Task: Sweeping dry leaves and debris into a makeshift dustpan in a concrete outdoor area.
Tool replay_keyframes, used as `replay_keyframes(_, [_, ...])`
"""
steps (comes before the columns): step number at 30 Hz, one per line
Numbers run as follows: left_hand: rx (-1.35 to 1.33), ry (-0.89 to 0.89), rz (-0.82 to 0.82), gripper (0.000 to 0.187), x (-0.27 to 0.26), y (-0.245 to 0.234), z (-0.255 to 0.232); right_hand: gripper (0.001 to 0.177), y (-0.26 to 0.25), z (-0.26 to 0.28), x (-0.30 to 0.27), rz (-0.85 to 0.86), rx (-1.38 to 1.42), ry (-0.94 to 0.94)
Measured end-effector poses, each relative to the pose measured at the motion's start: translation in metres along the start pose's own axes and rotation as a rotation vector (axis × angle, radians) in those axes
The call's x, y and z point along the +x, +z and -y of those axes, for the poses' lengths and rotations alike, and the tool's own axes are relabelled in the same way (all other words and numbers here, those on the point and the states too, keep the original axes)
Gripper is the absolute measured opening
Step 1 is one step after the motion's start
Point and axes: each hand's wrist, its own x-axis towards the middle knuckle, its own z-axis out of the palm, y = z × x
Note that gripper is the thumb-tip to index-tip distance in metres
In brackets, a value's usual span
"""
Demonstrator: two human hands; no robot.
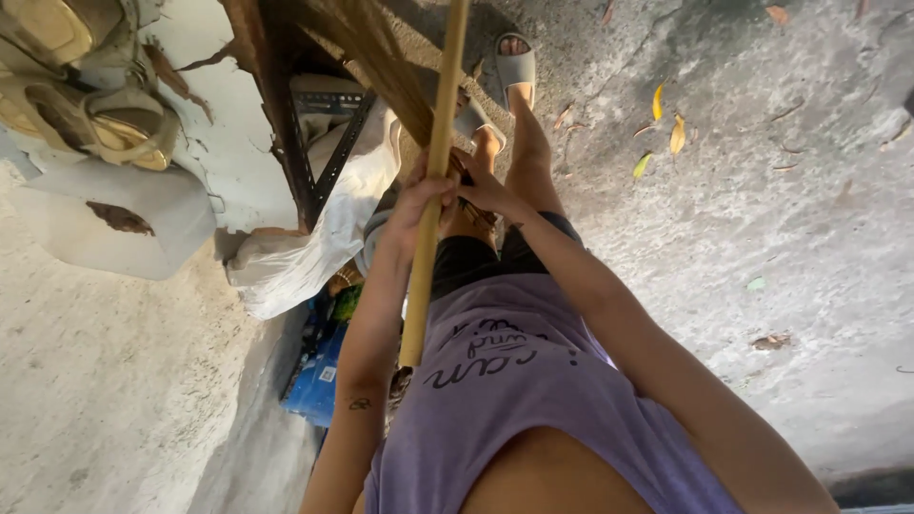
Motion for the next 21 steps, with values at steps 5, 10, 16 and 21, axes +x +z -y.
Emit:
replay_keyframes(5, [-0.189, -0.005, 0.235, 0.072, 0.032, 0.008, 0.006, 0.074, -0.007, 0.026, 0.048, 0.264, -0.086, -0.023])
replay_keyframes(10, [-0.186, -0.041, 0.258, 0.076, 0.049, 0.014, 0.004, 0.085, -0.011, 0.036, 0.132, 0.398, -0.163, 0.151])
replay_keyframes(16, [-0.153, -0.091, 0.282, 0.084, 0.049, 0.017, -0.002, 0.085, -0.045, 0.045, 0.155, 0.311, -0.344, 0.199])
replay_keyframes(21, [-0.058, -0.121, 0.257, 0.089, 0.058, 0.019, -0.003, 0.080, -0.093, 0.069, 0.104, 0.240, -0.089, 0.027])
